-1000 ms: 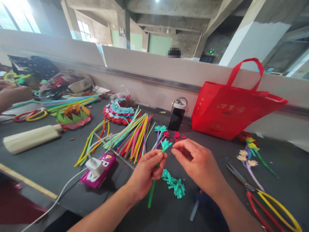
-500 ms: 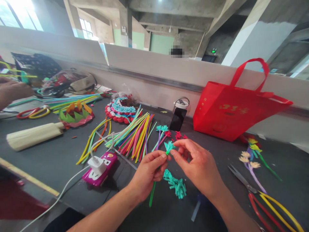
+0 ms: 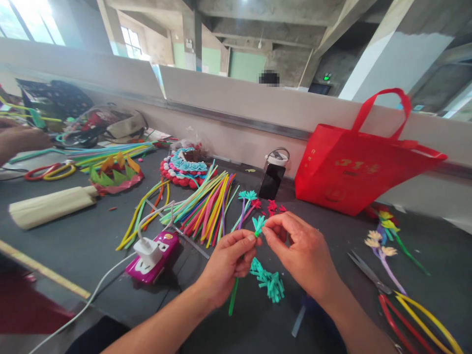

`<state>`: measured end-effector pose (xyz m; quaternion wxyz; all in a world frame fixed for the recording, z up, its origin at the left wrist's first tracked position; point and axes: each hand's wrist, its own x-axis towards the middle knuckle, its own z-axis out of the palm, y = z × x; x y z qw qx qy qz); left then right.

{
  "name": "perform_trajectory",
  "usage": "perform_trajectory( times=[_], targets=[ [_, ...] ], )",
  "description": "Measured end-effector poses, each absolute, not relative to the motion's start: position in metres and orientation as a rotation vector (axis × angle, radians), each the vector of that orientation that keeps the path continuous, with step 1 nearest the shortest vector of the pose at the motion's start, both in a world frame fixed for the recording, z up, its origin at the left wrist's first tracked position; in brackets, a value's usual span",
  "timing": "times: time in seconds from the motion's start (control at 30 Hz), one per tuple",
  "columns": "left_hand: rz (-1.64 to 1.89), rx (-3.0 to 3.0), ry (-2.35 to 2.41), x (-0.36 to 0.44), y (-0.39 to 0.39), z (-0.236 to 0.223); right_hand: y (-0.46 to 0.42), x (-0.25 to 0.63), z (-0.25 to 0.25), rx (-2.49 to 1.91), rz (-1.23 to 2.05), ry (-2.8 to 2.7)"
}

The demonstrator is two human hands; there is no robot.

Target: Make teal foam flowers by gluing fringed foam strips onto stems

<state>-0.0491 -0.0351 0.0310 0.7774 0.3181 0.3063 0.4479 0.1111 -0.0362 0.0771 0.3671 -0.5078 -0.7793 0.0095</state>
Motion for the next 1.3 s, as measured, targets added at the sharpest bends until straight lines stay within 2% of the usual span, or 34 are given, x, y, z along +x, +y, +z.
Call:
perform_trajectory(
  times=[0.77, 1.07, 1.3],
  targets=[
    [0.938, 0.694, 0.656, -0.052, -0.032, 0.031, -0.034, 0.112, 0.075, -1.334, 0.134, -1.956],
    [1.059, 0.73, 0.69, -0.052, -0.027, 0.029, -0.041, 0.133, 0.096, -1.408, 0.038, -1.864],
    [1.125, 0.694, 0.731, -0.049, -0.026, 0.03, -0.056, 0.154, 0.077, -1.632, 0.124, -2.117]
  ],
)
